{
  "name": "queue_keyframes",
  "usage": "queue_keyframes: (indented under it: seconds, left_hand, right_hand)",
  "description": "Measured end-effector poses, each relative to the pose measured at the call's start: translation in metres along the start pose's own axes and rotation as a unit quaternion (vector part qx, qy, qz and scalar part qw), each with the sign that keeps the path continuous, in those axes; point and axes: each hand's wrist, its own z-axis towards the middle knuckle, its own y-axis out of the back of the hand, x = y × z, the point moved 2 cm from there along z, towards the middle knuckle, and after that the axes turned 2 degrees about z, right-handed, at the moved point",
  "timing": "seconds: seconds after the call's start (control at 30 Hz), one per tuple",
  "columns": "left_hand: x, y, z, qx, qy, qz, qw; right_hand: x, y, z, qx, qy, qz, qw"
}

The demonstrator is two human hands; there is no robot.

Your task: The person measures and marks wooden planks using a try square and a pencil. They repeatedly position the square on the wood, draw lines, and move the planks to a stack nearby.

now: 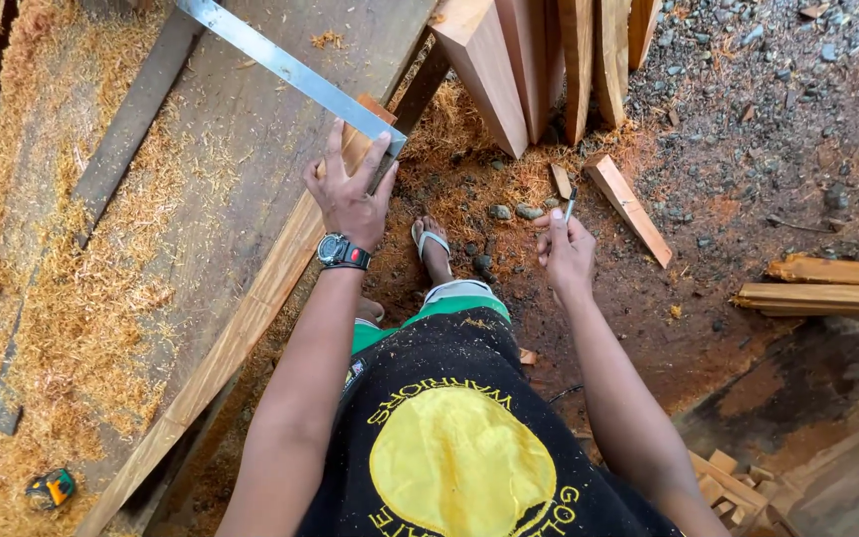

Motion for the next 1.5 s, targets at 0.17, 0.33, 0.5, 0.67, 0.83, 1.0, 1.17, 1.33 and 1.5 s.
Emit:
queue_keyframes:
  seconds: [0.17,0.33,0.5,0.67,0.83,1.0,1.17,1.33,1.5]
  left_hand:
    - [-0.001,0.003,-0.001,0.002,-0.003,-0.001,1.0]
    - [-0.002,0.002,0.001,-0.015,0.003,0.017,1.0]
    - [-0.005,0.007,0.001,-0.019,0.002,0.011,1.0]
    - [-0.003,0.004,-0.001,-0.016,0.006,0.004,1.0]
    - [-0.006,0.008,0.002,-0.014,0.003,0.009,1.0]
    - [-0.004,0.005,-0.001,-0.019,-0.002,0.027,0.999]
    - [0.0,0.003,0.001,-0.033,-0.017,0.036,0.999]
    - [-0.007,0.008,0.003,-0.04,-0.027,0.009,0.999]
    - [-0.002,0.001,0.002,-0.037,-0.023,0.013,0.999]
  right_hand:
    - [-0.005,-0.003,0.004,0.002,0.004,0.015,1.0]
    - [0.007,-0.013,0.0,0.02,-0.01,0.006,1.0]
    - [0.024,-0.035,0.01,0.087,0.004,0.049,0.995]
    - [0.035,-0.057,0.025,0.119,0.045,0.051,0.991]
    - [0.059,-0.091,0.037,0.151,0.134,0.002,0.979]
    - [0.138,-0.164,0.05,0.187,0.23,-0.021,0.955]
    - [0.188,-0.223,0.059,0.194,0.277,-0.128,0.932]
    - [0.192,-0.249,0.067,0.279,0.382,-0.217,0.854]
    - [0.188,-0.236,0.066,0.312,0.35,-0.324,0.821]
